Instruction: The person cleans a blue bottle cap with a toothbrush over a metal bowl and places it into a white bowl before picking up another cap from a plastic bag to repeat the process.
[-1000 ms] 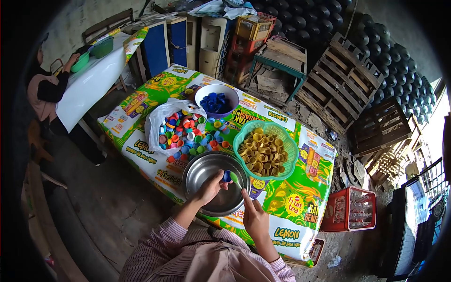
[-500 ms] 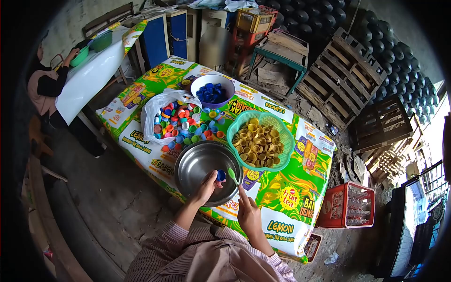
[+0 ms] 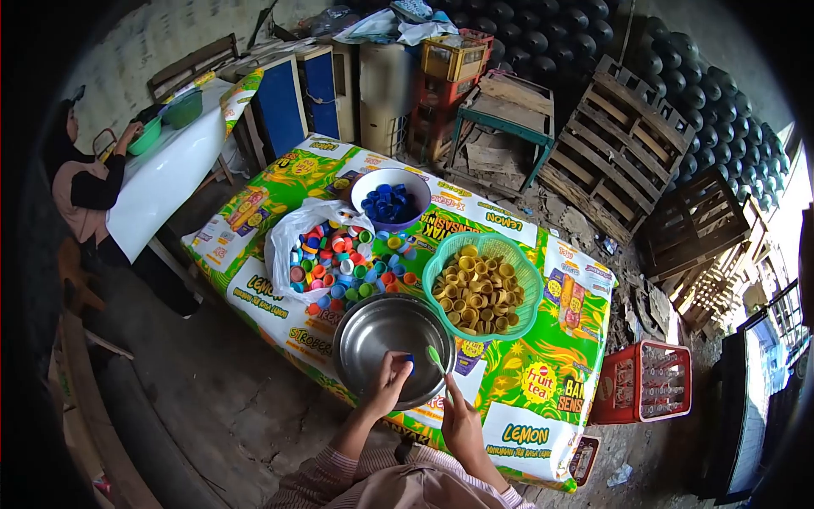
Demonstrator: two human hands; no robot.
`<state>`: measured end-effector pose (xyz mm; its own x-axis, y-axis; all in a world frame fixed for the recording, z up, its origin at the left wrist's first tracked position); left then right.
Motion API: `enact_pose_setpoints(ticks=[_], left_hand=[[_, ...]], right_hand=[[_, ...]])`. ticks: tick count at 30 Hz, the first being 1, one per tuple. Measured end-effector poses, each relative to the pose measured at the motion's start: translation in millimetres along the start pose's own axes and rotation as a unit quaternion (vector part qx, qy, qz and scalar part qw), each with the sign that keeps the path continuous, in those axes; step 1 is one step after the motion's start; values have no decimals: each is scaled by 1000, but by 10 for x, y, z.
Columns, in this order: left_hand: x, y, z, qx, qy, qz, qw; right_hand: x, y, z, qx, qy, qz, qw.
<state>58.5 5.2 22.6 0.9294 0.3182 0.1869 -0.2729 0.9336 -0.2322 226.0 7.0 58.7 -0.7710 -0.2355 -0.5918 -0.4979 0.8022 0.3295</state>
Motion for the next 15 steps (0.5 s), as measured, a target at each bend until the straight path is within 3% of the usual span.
enact_pose_setpoints(ticks=[3,6,10,11,12,15], left_hand=[[-50,-97,540,116,273,39,954],[-107,-86,762,200,292,51,934],[-235,100,658,232,333,44,913],[-269,176,521,227,428,48,873],[-336,216,320,174,591,33,787],[-296,241,423,188,537,9,822]], right_hand=[[-60,56,-121,20,-3,-6,1000],[-61,70,-178,57,-13,-18,998],[15,86,-177,41,-45,31,998],[40,104,-192,43,-48,34,997],[56,121,-204,44,-53,36,997],[104,160,-234,55,-73,37,995]])
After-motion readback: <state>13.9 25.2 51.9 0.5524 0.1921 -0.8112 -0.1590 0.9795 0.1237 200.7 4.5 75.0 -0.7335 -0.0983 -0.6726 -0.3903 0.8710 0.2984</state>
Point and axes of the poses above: each hand's wrist, its own y-axis towards the middle knuckle, its own x-axis out of the palm, z = x × y, the point moved 2 cm from there along y, towards the middle knuckle, and after that the axes turned 13 degrees about -x, right-handed, at the moved point
